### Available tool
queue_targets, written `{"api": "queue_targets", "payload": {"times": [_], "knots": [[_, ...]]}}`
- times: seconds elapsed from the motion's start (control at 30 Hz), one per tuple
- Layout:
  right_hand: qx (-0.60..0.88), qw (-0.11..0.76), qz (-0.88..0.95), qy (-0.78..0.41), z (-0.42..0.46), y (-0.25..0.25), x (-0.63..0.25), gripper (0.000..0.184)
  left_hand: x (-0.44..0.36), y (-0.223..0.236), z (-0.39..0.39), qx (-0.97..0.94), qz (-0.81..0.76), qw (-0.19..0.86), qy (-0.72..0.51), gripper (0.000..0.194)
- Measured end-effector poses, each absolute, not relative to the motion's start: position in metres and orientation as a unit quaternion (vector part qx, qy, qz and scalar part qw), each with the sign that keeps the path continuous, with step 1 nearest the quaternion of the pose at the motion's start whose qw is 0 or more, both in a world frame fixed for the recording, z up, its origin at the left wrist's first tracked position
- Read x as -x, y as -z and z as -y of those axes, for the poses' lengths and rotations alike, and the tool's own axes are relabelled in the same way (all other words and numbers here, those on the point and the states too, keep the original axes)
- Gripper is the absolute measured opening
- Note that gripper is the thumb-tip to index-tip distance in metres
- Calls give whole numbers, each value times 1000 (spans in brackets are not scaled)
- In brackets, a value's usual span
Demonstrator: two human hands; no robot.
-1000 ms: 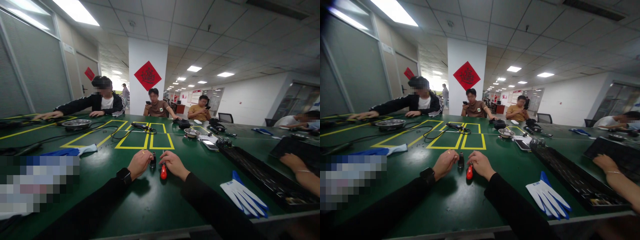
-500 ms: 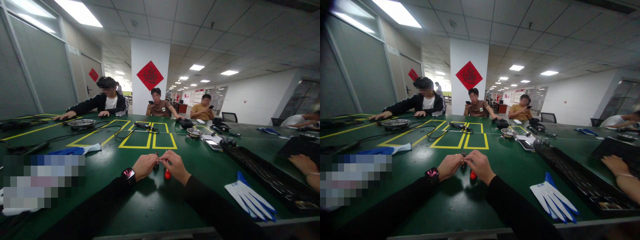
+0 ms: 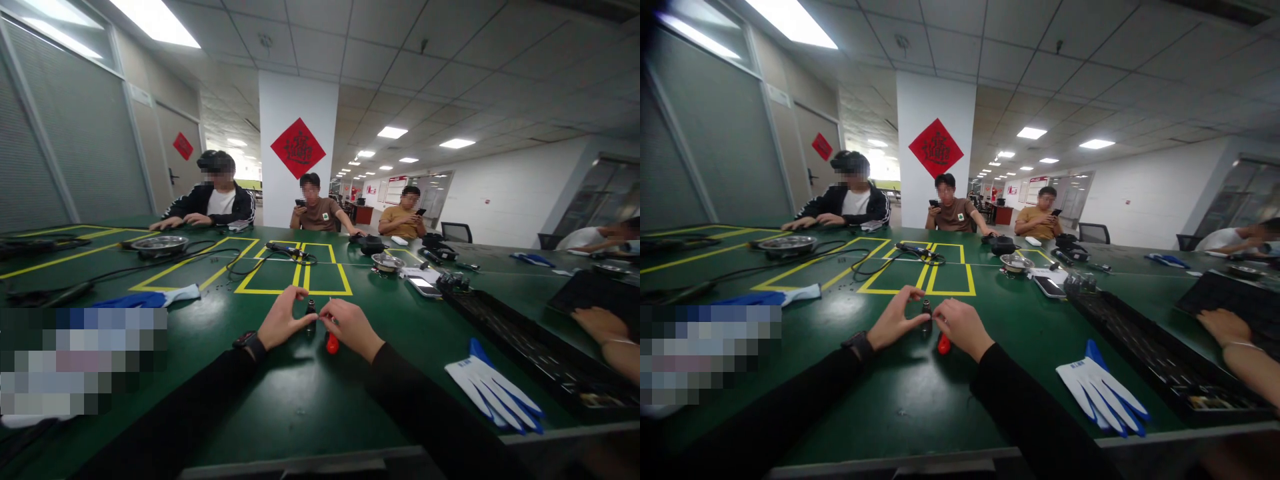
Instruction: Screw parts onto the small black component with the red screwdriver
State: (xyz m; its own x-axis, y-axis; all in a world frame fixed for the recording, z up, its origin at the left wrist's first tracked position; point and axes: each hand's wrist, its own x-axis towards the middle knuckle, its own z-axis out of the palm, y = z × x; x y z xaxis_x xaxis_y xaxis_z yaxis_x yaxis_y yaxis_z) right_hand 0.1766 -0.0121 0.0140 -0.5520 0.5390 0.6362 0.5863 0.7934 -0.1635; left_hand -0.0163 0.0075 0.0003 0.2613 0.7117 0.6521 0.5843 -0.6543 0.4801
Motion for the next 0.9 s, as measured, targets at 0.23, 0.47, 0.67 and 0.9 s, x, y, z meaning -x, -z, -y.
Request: {"api": "queue_targets", "payload": {"times": [0.23,0.47,0.67,0.9], "knots": [[328,278,895,120,3,-12,-170,7,16,10,-19,-822,-371,206,-379,30],[308,225,907,178,4,-16,-167,11,15,11,-20,-817,-346,242,-393,28],[314,211,912,159,0,-14,-171,11,15,11,-20,-818,-340,243,-396,29],[312,244,908,138,-3,-10,-174,12,15,12,-21,-820,-352,227,-389,29]]}}
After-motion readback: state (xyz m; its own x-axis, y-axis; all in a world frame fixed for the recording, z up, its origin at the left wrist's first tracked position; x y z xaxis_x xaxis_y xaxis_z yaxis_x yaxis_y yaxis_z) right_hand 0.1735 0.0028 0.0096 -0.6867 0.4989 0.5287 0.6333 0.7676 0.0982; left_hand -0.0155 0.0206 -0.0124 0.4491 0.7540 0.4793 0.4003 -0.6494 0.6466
